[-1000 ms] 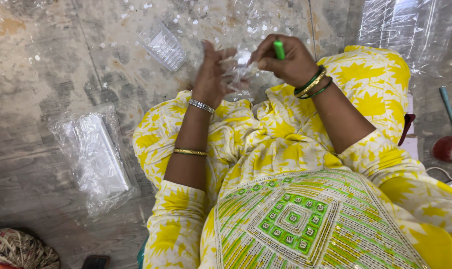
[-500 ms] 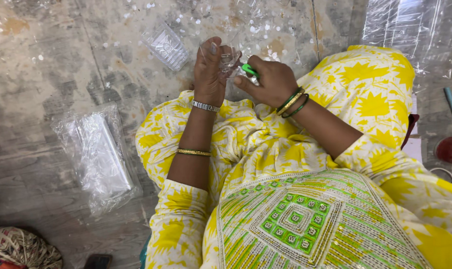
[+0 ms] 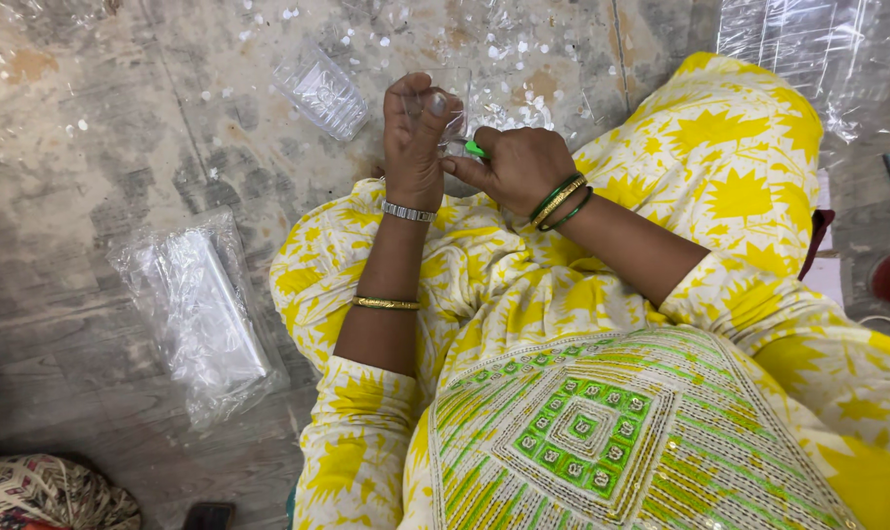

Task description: The person sits on the floor and cuts clear plastic sheets into small square pieces using a green utility knife, working over their lap. They cut one piece at a time and set finished pieces aside among the plastic scraps on the floor.

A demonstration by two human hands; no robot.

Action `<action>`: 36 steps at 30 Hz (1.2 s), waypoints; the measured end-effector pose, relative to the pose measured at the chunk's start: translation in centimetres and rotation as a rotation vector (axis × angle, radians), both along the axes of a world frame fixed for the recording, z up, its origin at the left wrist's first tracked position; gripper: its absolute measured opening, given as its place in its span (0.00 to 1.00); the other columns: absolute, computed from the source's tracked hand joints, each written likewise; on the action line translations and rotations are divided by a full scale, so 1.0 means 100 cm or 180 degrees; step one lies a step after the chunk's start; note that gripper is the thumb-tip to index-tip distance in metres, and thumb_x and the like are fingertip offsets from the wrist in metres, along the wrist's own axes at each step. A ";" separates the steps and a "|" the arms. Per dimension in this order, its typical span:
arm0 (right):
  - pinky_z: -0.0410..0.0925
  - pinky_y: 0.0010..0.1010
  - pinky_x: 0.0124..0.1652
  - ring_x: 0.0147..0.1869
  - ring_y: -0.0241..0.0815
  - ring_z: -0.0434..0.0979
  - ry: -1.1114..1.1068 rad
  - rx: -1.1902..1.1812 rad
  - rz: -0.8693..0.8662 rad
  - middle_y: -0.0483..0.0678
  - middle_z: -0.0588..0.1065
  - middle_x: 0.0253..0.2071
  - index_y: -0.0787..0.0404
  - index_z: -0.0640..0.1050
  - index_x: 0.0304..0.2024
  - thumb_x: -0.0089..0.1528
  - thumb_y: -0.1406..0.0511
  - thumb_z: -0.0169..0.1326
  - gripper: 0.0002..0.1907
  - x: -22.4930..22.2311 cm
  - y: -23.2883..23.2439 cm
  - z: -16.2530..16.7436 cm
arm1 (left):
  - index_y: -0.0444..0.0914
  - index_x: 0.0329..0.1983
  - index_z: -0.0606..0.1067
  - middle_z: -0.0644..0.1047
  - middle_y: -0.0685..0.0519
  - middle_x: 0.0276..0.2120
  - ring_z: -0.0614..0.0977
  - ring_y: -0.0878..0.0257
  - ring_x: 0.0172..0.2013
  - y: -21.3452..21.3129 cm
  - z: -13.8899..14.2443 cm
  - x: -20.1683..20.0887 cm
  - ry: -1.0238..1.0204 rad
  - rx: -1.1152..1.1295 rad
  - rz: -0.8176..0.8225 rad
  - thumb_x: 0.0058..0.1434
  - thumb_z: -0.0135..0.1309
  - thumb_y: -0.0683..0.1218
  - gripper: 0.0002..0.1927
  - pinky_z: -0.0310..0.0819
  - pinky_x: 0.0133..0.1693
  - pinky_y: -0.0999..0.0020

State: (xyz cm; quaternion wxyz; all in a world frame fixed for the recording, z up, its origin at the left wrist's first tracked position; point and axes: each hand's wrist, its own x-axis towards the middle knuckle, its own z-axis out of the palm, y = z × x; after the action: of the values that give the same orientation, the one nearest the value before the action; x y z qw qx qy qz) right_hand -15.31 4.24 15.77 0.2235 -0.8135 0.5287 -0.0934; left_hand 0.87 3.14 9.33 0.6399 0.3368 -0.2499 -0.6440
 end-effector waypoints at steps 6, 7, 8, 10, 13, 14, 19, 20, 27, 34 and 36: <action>0.69 0.48 0.30 0.30 0.58 0.79 -0.0254 -0.0145 0.0040 0.52 0.74 0.20 0.59 0.75 0.29 0.61 0.33 0.49 0.37 -0.001 0.003 -0.003 | 0.40 0.58 0.64 0.73 0.52 0.47 0.77 0.62 0.46 -0.004 -0.003 0.001 0.0496 0.0145 0.0216 0.66 0.63 0.49 0.24 0.80 0.49 0.58; 0.69 0.48 0.29 0.29 0.57 0.79 -0.0333 -0.0206 -0.0034 0.52 0.75 0.22 0.60 0.75 0.31 0.60 0.32 0.49 0.38 -0.002 0.002 -0.004 | 0.41 0.59 0.64 0.73 0.52 0.48 0.77 0.63 0.47 -0.005 -0.004 0.002 0.0477 0.0068 0.0275 0.67 0.63 0.48 0.24 0.79 0.48 0.59; 0.69 0.47 0.29 0.29 0.57 0.78 -0.0409 -0.0267 -0.0110 0.52 0.75 0.23 0.61 0.75 0.32 0.60 0.32 0.50 0.39 -0.003 0.001 -0.006 | 0.41 0.59 0.64 0.74 0.50 0.48 0.77 0.62 0.46 -0.004 -0.004 0.002 0.0475 0.0073 0.0225 0.67 0.62 0.49 0.24 0.79 0.48 0.60; 0.69 0.46 0.28 0.28 0.57 0.78 -0.0501 -0.0299 -0.0244 0.52 0.75 0.24 0.63 0.74 0.33 0.60 0.32 0.50 0.40 -0.006 -0.002 -0.012 | 0.40 0.60 0.64 0.75 0.48 0.47 0.79 0.60 0.46 -0.003 -0.006 0.003 0.0471 0.0076 0.0130 0.69 0.60 0.50 0.23 0.80 0.47 0.62; 0.69 0.46 0.29 0.29 0.57 0.78 -0.0541 -0.0212 -0.0404 0.53 0.75 0.24 0.62 0.74 0.34 0.62 0.33 0.50 0.38 -0.006 -0.003 -0.025 | 0.40 0.62 0.63 0.74 0.47 0.48 0.79 0.58 0.44 0.001 -0.009 0.002 0.0763 0.0047 0.0075 0.70 0.59 0.50 0.24 0.78 0.44 0.63; 0.69 0.47 0.29 0.30 0.57 0.78 -0.0543 -0.0183 -0.0449 0.52 0.75 0.25 0.62 0.75 0.36 0.64 0.34 0.49 0.37 -0.005 -0.002 -0.030 | 0.41 0.61 0.62 0.74 0.48 0.48 0.79 0.57 0.44 0.001 -0.010 0.000 0.0830 0.0082 0.0089 0.69 0.59 0.49 0.24 0.79 0.44 0.63; 0.66 0.43 0.31 0.29 0.54 0.73 -0.0755 0.0022 -0.0547 0.51 0.72 0.24 0.59 0.76 0.33 0.69 0.43 0.55 0.28 0.002 0.000 -0.037 | 0.44 0.60 0.58 0.72 0.47 0.48 0.79 0.56 0.45 -0.003 -0.009 -0.008 0.0658 0.0314 0.0419 0.63 0.59 0.42 0.27 0.79 0.42 0.63; 0.65 0.41 0.30 0.27 0.53 0.70 -0.0986 0.0025 -0.0556 0.52 0.70 0.23 0.61 0.76 0.32 0.67 0.46 0.59 0.26 0.002 0.000 -0.031 | 0.44 0.62 0.58 0.71 0.48 0.50 0.77 0.57 0.49 -0.003 -0.007 -0.010 0.0328 0.0002 0.0478 0.65 0.59 0.41 0.28 0.78 0.47 0.62; 0.70 0.33 0.39 0.37 0.45 0.78 -0.2353 -0.0273 0.0643 0.50 0.77 0.36 0.66 0.78 0.53 0.59 0.70 0.67 0.21 -0.006 -0.029 0.036 | 0.38 0.73 0.56 0.63 0.48 0.63 0.66 0.58 0.65 0.015 0.028 -0.001 -0.1731 -0.1132 0.0789 0.64 0.64 0.48 0.40 0.60 0.70 0.57; 0.73 0.36 0.43 0.45 0.50 0.81 -0.1957 -0.0989 0.1122 0.48 0.78 0.42 0.58 0.78 0.45 0.64 0.72 0.63 0.09 0.056 -0.081 0.053 | 0.37 0.78 0.56 0.55 0.48 0.78 0.49 0.54 0.80 -0.007 0.050 0.068 -0.2199 -0.0529 0.2055 0.72 0.22 0.77 0.48 0.34 0.80 0.57; 0.71 0.37 0.38 0.43 0.51 0.80 -0.1587 -0.1164 0.1204 0.46 0.78 0.41 0.56 0.78 0.44 0.63 0.71 0.63 0.09 0.075 -0.094 0.052 | 0.35 0.78 0.55 0.58 0.47 0.77 0.51 0.54 0.79 -0.016 0.046 0.081 -0.1576 -0.0187 0.2091 0.72 0.19 0.75 0.48 0.31 0.78 0.55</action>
State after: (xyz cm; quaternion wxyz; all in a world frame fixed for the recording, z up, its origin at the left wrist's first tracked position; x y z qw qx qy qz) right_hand -7.79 -5.18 20.99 0.2098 -0.8757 0.2727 -0.3389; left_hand 8.97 1.55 13.96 0.7413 0.5250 -0.2938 -0.2976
